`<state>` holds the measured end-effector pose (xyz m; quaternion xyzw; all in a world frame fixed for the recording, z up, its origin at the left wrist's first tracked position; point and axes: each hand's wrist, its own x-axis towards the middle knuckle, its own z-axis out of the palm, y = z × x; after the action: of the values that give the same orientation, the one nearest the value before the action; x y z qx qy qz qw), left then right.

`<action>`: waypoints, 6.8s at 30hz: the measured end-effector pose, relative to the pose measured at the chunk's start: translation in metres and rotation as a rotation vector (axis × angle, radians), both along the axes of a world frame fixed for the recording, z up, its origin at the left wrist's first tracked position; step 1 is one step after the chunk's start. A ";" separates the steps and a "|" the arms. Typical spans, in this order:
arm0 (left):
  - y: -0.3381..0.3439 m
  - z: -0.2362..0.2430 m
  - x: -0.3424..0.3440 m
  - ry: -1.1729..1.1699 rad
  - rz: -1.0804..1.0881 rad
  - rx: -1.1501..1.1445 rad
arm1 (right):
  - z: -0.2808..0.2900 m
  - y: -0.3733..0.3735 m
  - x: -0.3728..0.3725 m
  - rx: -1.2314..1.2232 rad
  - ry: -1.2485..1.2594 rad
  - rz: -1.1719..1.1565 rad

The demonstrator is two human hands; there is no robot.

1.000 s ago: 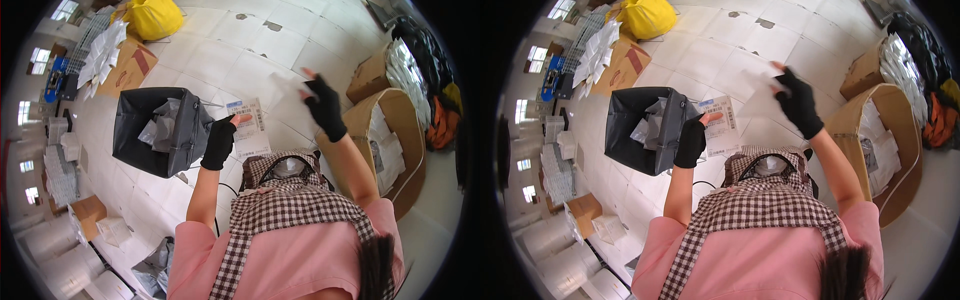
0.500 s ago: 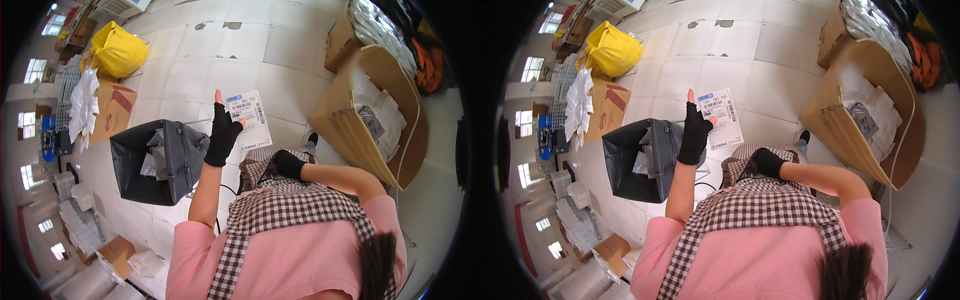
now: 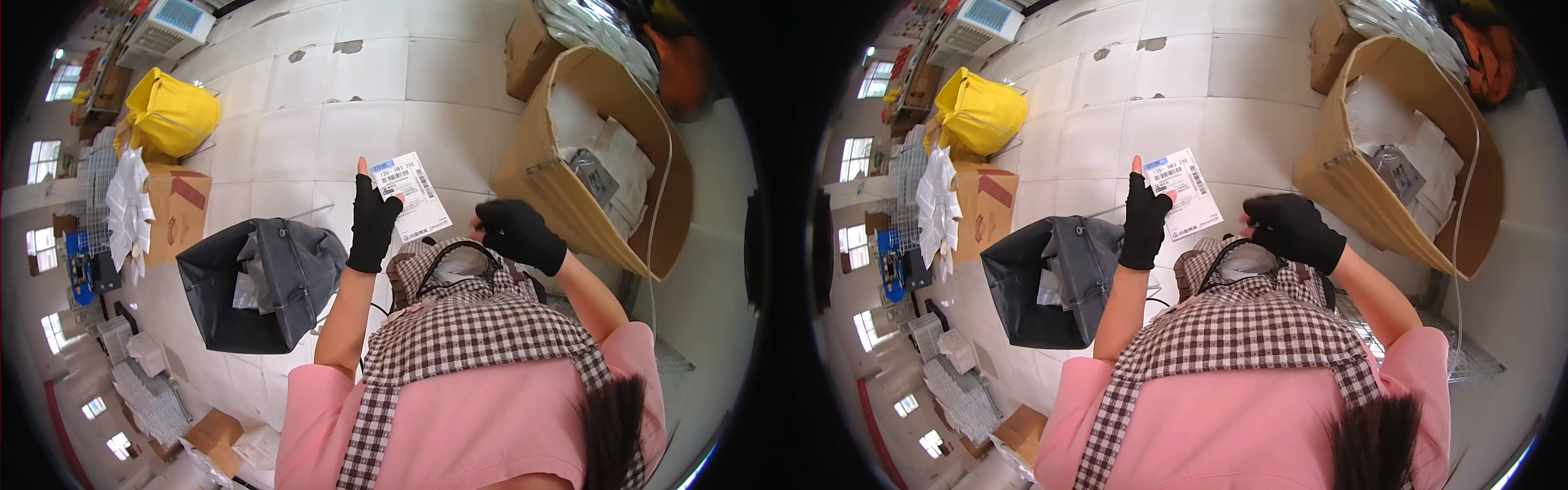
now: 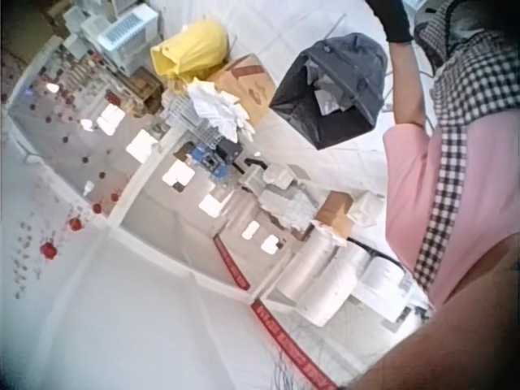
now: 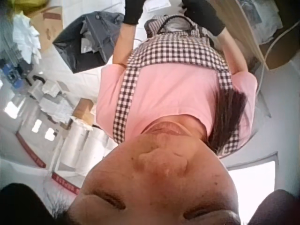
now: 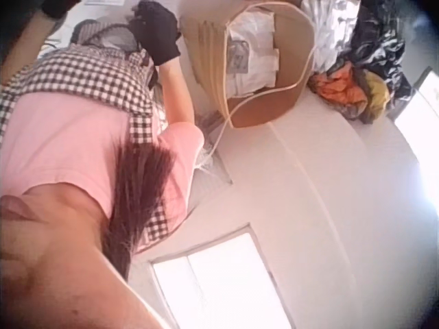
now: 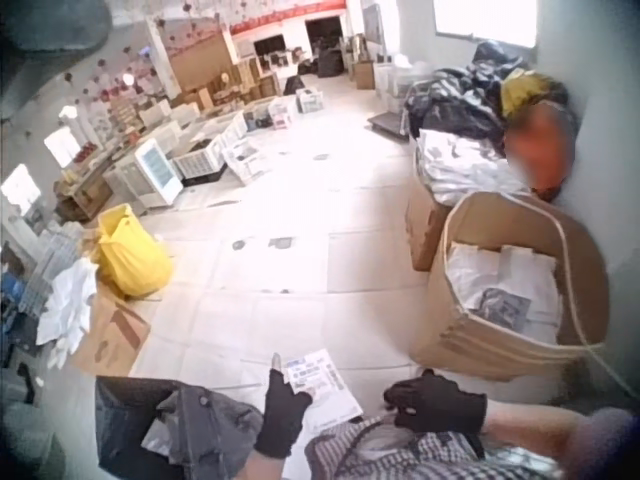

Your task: The person repeatedly picks up white padded envelopes from a large cardboard box, peels off the shipping labels, and places the envelopes into a black bin. The process is performed one at a time in a repetitive loop.

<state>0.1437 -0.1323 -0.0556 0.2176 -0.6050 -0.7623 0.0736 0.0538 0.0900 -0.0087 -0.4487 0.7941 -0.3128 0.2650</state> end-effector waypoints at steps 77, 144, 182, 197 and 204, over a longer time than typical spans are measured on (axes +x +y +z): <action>0.054 0.043 -0.054 0.155 -0.279 0.857 | 0.051 0.002 -0.019 -0.422 0.369 -0.157; 0.046 -0.084 -0.097 -0.361 -0.390 0.949 | -0.097 0.043 -0.017 -0.480 -0.048 -0.082; 0.153 -0.101 -0.234 -0.639 0.037 0.392 | -0.567 0.343 -0.231 -1.135 -1.212 -2.161; 0.145 -0.091 -0.231 -0.695 0.036 0.394 | -0.310 0.254 -0.216 -0.348 -0.448 -1.123; 0.170 -0.071 -0.214 -0.751 -0.058 0.501 | -0.154 0.135 -0.189 -0.503 0.146 -0.329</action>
<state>-0.0702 0.0379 -0.1263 0.4732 -0.3924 -0.7552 -0.2275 -0.1353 0.2248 -0.1630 -0.3869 0.7707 -0.5051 0.0337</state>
